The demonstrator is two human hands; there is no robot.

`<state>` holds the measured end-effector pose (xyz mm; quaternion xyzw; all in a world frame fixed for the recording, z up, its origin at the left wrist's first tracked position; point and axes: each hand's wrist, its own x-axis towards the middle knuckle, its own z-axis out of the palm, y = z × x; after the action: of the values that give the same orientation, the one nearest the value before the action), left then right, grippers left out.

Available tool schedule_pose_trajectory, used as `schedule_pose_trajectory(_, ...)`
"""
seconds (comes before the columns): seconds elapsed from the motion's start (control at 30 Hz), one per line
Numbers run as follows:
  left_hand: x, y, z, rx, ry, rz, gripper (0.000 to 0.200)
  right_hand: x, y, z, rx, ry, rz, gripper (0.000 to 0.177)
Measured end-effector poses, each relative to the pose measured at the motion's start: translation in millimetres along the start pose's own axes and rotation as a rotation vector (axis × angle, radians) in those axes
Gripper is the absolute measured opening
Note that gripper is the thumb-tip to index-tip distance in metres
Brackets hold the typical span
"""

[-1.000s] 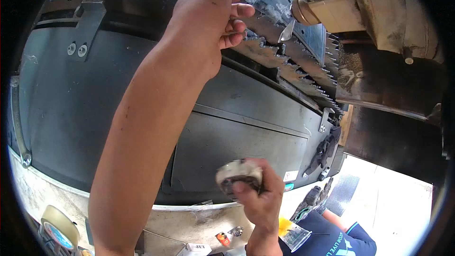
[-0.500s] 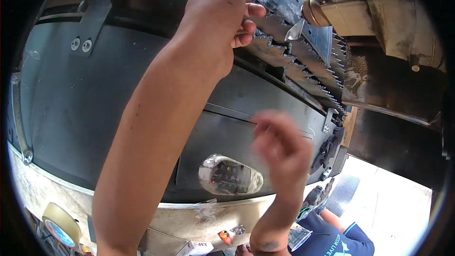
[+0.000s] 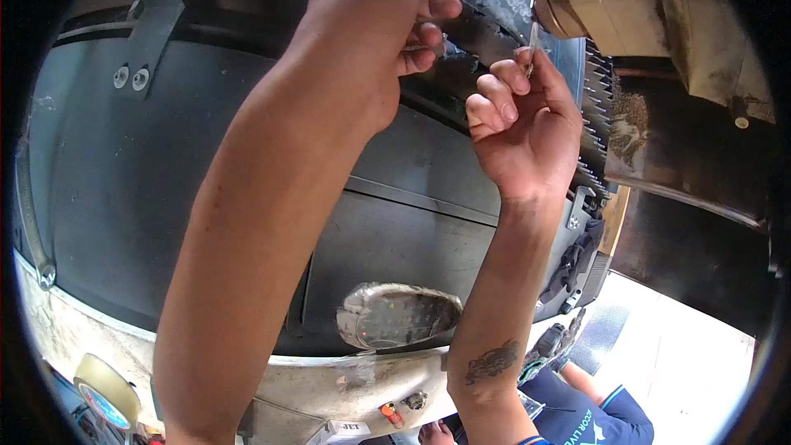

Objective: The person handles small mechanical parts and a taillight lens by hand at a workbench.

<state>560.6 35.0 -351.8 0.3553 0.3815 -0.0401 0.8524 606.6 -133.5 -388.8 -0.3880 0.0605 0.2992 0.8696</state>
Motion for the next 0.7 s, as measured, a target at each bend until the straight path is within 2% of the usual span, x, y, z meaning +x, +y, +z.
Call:
schedule_pose_trajectory(0.03,9,-9,-6,0.000,-0.001,-0.001,0.020,-1,-1,2,0.000,0.001,0.000,0.014)
schedule_pose_trajectory(0.1,28,-28,-23,-0.080,-0.263,0.372,0.018,-4,-2,6,-0.082,0.071,-0.084,0.013)
schedule_pose_trajectory(0.3,37,-31,-26,-0.018,-0.210,0.350,0.014,-4,-2,4,-0.160,0.119,-0.150,0.013)
schedule_pose_trajectory(0.53,38,-30,-31,0.002,-0.253,0.363,0.014,-3,-4,3,-0.188,0.124,-0.171,0.013)
schedule_pose_trajectory(0.63,36,-34,-29,0.043,-0.172,0.384,0.013,-2,-3,-6,-0.184,0.108,-0.154,0.013)
schedule_pose_trajectory(0.7,36,-35,-26,0.049,-0.111,0.336,0.012,-3,4,-10,-0.199,0.175,-0.154,0.014)
